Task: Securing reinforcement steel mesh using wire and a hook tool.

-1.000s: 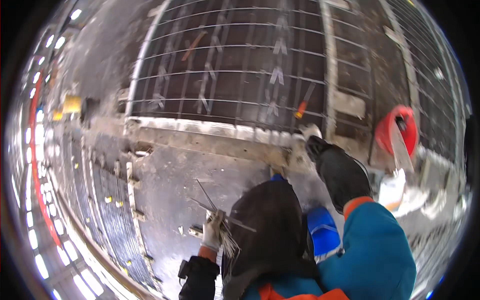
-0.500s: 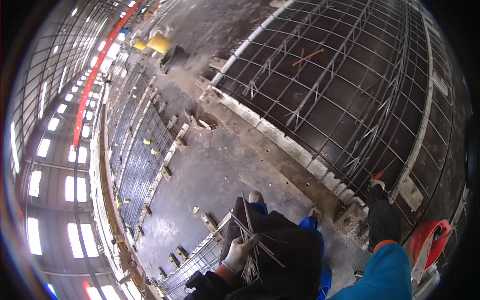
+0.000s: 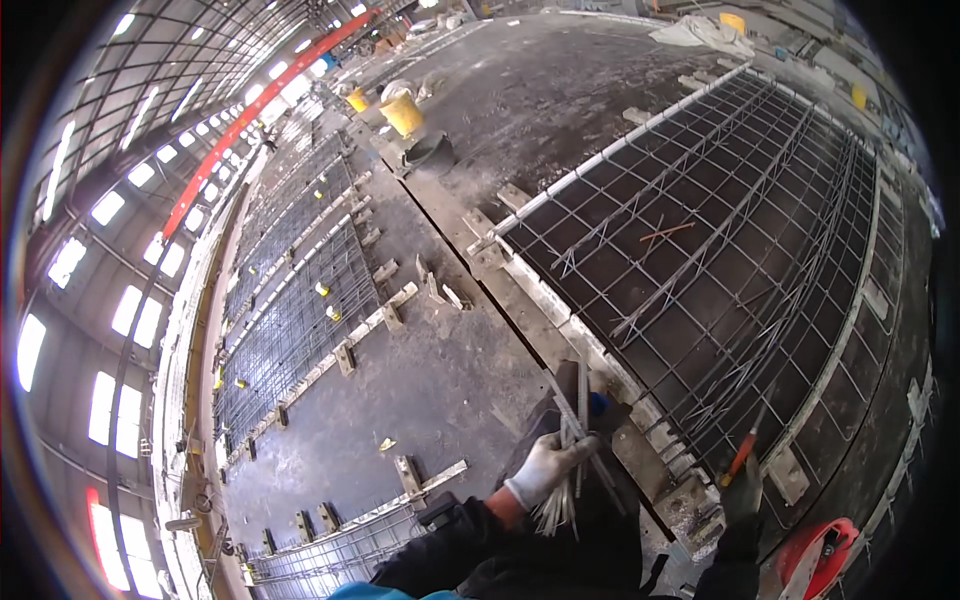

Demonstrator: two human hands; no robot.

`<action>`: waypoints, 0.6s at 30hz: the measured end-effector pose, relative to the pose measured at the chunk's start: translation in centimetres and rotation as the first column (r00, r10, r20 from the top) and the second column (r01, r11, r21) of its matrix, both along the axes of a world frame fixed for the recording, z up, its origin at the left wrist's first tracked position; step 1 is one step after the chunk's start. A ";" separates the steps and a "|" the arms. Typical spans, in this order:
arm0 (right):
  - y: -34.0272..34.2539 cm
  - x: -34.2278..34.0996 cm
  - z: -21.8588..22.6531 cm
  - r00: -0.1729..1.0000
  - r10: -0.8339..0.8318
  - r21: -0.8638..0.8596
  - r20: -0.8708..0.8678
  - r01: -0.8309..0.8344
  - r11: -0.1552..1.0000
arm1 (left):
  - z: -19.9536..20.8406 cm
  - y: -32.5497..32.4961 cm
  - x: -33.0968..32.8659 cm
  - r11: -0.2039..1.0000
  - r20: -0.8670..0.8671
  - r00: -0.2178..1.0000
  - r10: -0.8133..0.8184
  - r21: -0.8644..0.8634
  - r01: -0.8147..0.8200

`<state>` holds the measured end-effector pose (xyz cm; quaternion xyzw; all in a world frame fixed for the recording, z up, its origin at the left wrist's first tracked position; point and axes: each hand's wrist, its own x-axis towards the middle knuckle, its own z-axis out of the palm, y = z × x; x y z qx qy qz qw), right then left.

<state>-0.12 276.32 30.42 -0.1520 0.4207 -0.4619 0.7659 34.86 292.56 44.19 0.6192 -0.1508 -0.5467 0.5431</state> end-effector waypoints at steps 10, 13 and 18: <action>-8.2 13.4 10.6 0.980 -0.010 -0.335 -0.198 -0.058 0.940 | 1.0 -11.7 -0.7 0.954 0.096 0.957 -0.273 -0.098 0.282; -11.4 15.0 12.3 0.939 0.091 -0.247 -0.330 -0.179 0.952 | -0.5 -15.2 1.8 0.946 0.110 0.944 -0.311 -0.054 0.319; -22.1 22.2 13.7 0.791 0.349 -0.301 -0.503 -0.539 0.787 | -4.5 -23.4 6.8 0.974 0.006 0.981 -0.192 -0.119 0.191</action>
